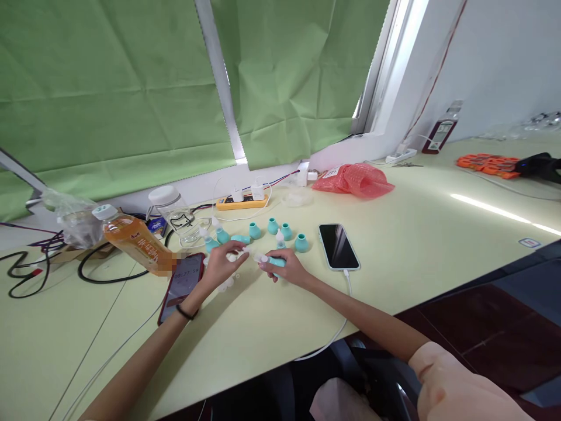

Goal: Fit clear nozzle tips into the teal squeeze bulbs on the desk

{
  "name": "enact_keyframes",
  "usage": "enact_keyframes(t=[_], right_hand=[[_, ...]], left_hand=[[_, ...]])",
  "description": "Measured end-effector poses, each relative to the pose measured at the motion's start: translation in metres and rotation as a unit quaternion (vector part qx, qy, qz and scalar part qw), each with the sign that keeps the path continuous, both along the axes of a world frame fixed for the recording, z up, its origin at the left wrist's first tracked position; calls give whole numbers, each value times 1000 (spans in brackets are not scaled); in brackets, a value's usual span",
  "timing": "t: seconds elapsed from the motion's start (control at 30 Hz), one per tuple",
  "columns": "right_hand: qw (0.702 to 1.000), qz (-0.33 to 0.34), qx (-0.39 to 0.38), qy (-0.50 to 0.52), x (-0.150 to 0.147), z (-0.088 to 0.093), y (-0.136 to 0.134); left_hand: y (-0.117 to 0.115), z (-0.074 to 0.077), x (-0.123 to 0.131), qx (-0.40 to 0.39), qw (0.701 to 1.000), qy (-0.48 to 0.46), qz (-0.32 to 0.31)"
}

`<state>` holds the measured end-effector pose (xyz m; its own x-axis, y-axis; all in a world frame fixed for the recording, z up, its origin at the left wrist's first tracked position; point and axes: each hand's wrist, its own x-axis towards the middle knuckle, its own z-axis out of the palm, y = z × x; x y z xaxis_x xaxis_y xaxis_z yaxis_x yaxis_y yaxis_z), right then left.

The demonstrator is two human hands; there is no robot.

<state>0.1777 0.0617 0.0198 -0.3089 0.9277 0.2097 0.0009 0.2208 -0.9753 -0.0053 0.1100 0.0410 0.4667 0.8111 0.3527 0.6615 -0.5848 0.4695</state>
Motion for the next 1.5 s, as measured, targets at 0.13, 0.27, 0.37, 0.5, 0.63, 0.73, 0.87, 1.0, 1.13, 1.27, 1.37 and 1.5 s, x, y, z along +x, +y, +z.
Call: enact_keyframes(t=[0.13,0.27,0.37,0.5,0.63,0.73,0.87,1.0,1.13,1.27,1.37,1.5], right_hand=[[996,-39,27,-75,-7,-2,-7],[986,-42,84,-135,-11,-5,-10],[977,-54,126,-163,-11,-6,-11],[971,-58,143,-181,-13,-8,-13],[969,-65,144,-188,-16,-9,-17],[966,-72,149,-196,-18,-7,-19],[963,-75,151,-211,-18,-7,-18],[957,-68,174,-222,-16,-10,-17],[942,-76,217,-243,-16,-11,-17],[918,-99,263,-279,-15,-13,-18],[895,-118,291,-317,-14,-14,-18],[901,-114,296,-296,-14,-10,-20]], left_hand=[[-29,2,-13,-284,908,-308,-30],[-41,-4,-13,-384,831,-401,-26],[-43,-8,-11,-404,807,-430,-27],[-45,-12,-9,-408,795,-448,-16],[-49,-16,-6,-402,782,-476,-8],[-52,-17,-4,-383,778,-498,5],[-54,-17,-3,-372,784,-497,12],[-54,-21,-5,-381,789,-483,1],[-53,-22,-8,-392,798,-458,-14],[-52,-13,-10,-376,831,-410,-28],[-51,-7,-11,-372,850,-372,-36],[-51,-6,-10,-353,860,-365,-56]])
